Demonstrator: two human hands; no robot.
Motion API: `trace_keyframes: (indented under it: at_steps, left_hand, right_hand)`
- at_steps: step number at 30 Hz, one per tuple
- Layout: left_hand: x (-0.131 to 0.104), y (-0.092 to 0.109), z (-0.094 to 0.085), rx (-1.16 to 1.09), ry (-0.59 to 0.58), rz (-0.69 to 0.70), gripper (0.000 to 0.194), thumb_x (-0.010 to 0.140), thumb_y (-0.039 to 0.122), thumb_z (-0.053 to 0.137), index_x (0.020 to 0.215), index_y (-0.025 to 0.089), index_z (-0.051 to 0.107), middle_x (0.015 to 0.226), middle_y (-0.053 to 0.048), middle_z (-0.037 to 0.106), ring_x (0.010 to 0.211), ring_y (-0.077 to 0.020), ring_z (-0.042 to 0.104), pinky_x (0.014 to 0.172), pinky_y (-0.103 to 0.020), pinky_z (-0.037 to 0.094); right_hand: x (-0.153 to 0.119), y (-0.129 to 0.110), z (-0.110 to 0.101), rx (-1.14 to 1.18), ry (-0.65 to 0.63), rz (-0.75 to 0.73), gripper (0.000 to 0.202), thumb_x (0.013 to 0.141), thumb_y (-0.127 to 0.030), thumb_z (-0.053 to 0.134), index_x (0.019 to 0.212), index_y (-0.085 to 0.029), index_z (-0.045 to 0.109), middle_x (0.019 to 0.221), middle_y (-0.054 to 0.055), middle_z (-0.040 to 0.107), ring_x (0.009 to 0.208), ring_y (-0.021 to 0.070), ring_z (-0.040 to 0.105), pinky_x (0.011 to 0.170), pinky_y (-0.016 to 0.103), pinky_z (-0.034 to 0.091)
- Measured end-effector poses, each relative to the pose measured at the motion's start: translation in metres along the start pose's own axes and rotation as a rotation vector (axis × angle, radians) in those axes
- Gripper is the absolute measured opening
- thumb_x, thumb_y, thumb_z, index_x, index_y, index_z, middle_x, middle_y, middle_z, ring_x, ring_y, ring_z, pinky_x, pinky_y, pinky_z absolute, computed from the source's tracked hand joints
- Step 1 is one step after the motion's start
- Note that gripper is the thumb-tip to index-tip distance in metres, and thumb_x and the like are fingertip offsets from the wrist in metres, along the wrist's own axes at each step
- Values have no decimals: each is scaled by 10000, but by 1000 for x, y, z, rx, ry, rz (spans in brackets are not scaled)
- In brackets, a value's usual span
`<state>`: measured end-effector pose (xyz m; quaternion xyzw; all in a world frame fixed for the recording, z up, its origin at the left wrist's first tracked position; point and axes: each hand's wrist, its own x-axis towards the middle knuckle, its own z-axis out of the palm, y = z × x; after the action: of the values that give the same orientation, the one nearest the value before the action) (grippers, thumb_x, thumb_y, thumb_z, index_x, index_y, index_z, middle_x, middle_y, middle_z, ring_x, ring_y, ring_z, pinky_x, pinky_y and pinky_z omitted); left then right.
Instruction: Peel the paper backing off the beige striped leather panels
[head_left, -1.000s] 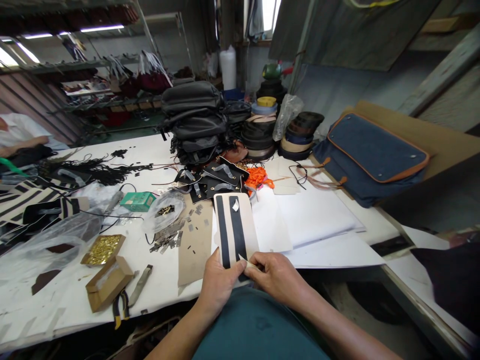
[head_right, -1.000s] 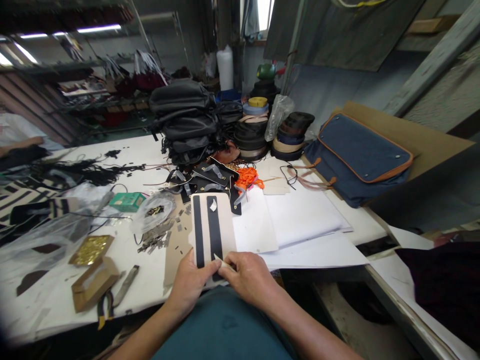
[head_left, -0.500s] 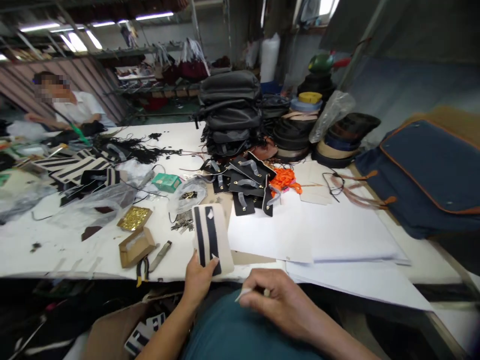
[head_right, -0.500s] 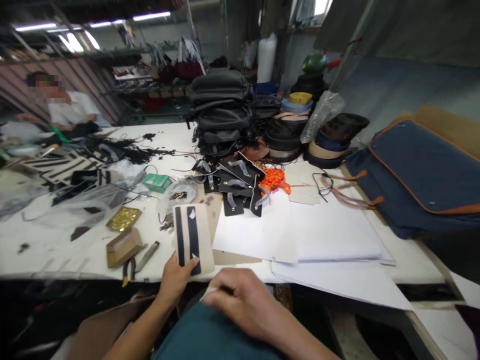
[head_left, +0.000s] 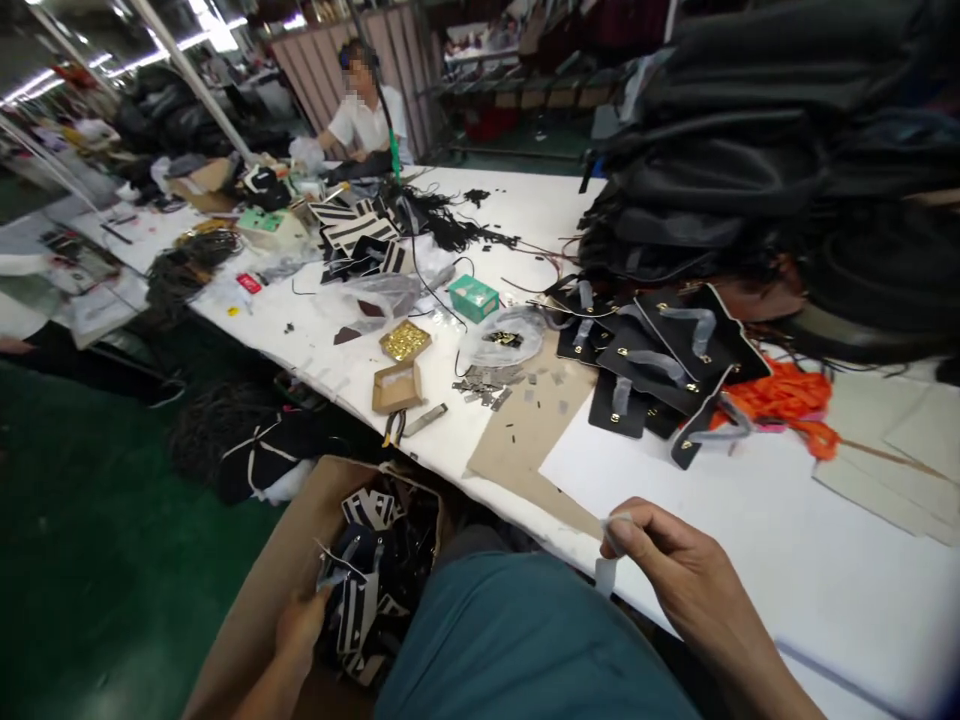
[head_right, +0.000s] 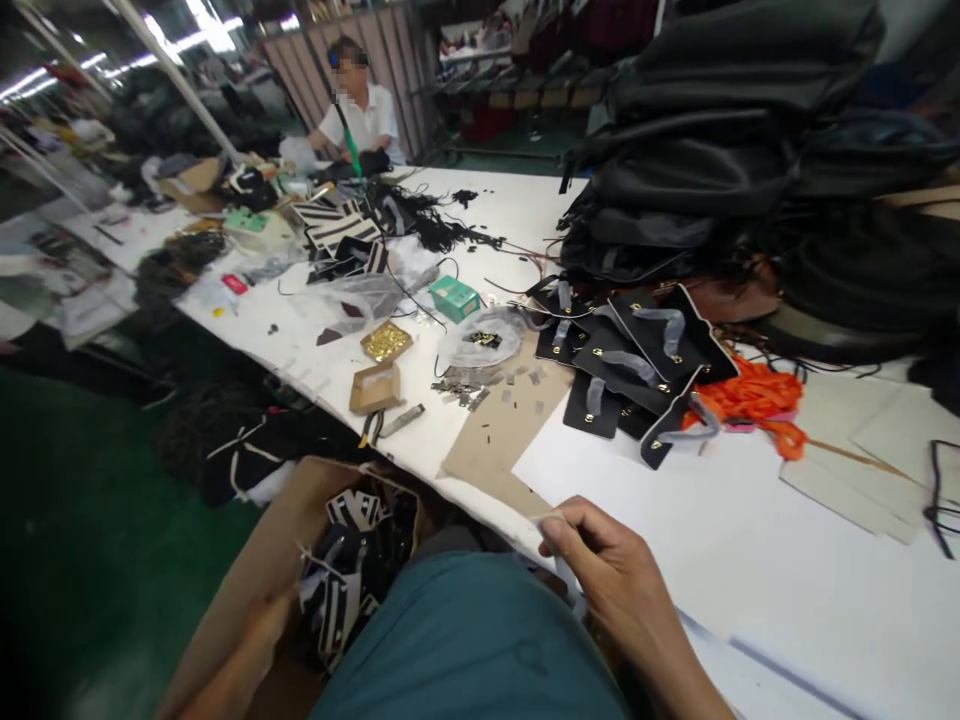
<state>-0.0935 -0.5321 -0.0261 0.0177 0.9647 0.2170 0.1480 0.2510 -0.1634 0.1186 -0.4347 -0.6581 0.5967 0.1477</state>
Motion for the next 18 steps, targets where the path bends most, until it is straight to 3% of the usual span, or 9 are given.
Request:
trace_keyframes:
  at_steps: [2,4,8,12,14,16,18]
  left_hand:
    - [3,14,17,-25,-44,-6,253,627,488,658,723,270,572,627,-69,717,782,-435,750,699,-547,580]
    - [13,52,41,-84,-138,98,270,663,509,638,794,272,631,723,-73,763,843,-400,760,795,-523,589]
    - [26,182,107,-179,-411,517,357,794,547,587,951,254,720,944,-111,800,927,-337,753,895,-462,579]
    - [4,319,188,-156,-658,936,312,891,433,547,1022,216,729,1002,-82,788,929,-247,738,875,-368,580]
    - [-16,371,230,-94,-729,1099,269,905,330,540,1049,192,720,1006,-75,776,894,-215,729,881,-351,573]
    - [-37,412,269,-14,-762,1244,281,890,239,554,1119,170,701,1081,-95,756,910,-214,718,888,-360,566]
    - [-55,443,300,65,-770,1400,392,863,149,567,1245,155,659,1265,-138,698,1107,-251,672,979,-392,528]
  right_hand:
    - [2,2,-5,3,83,8,446,935,-613,597,724,-227,671,761,36,664,778,225,593,728,317,447]
    - [0,3,-9,48,157,48,484,943,-637,565,705,-225,656,750,44,676,774,229,606,707,315,455]
    - [-7,4,-11,126,300,147,535,928,-694,530,657,-233,565,583,7,614,617,197,573,655,310,459]
    - [-10,7,-9,140,437,260,557,932,-732,470,655,-249,476,483,-44,485,487,159,445,576,302,405]
    - [-10,7,-9,141,501,306,565,941,-746,434,665,-253,461,495,-46,453,504,163,430,566,304,386]
    - [-9,6,-7,138,572,343,572,951,-745,411,661,-254,454,533,-35,449,548,174,454,589,311,401]
    - [-11,3,-3,140,645,368,574,950,-748,404,662,-257,480,583,-10,504,599,196,506,642,331,452]
